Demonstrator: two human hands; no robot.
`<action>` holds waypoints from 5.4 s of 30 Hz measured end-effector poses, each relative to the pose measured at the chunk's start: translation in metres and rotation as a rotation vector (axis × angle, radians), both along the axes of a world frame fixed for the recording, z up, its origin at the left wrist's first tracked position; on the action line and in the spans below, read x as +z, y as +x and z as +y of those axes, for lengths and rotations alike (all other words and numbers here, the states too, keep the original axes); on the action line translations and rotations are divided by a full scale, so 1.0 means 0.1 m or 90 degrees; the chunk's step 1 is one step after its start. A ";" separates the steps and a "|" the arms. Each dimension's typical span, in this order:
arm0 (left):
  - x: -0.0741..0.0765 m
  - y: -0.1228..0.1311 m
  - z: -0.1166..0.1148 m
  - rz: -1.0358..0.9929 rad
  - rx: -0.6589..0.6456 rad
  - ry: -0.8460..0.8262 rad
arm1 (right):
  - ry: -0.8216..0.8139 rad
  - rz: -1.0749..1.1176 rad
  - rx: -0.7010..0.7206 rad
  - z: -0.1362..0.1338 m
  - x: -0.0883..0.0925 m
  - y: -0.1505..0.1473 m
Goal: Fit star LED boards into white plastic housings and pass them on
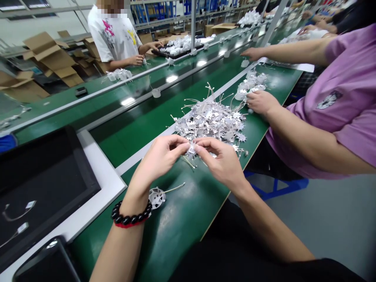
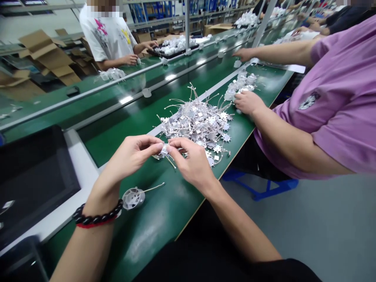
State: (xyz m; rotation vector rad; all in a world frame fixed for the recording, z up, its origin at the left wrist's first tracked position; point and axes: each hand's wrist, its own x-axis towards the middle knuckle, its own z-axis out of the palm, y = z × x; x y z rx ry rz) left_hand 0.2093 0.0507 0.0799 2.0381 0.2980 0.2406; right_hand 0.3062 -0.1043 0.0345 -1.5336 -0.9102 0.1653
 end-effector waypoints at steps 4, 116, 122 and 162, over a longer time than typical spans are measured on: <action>0.00 0.00 0.00 -0.001 -0.009 -0.043 | -0.005 0.018 0.002 0.01 0.03 0.01; 0.17 -0.19 0.14 -0.049 -0.057 -0.489 | 0.087 0.163 0.176 0.13 0.05 -0.02; 0.16 -0.19 0.14 -0.072 -0.048 -0.483 | 0.077 0.091 0.160 0.15 0.10 -0.05; 0.16 -0.23 0.18 -0.017 0.013 -0.396 | -0.002 0.183 0.265 0.17 0.19 0.09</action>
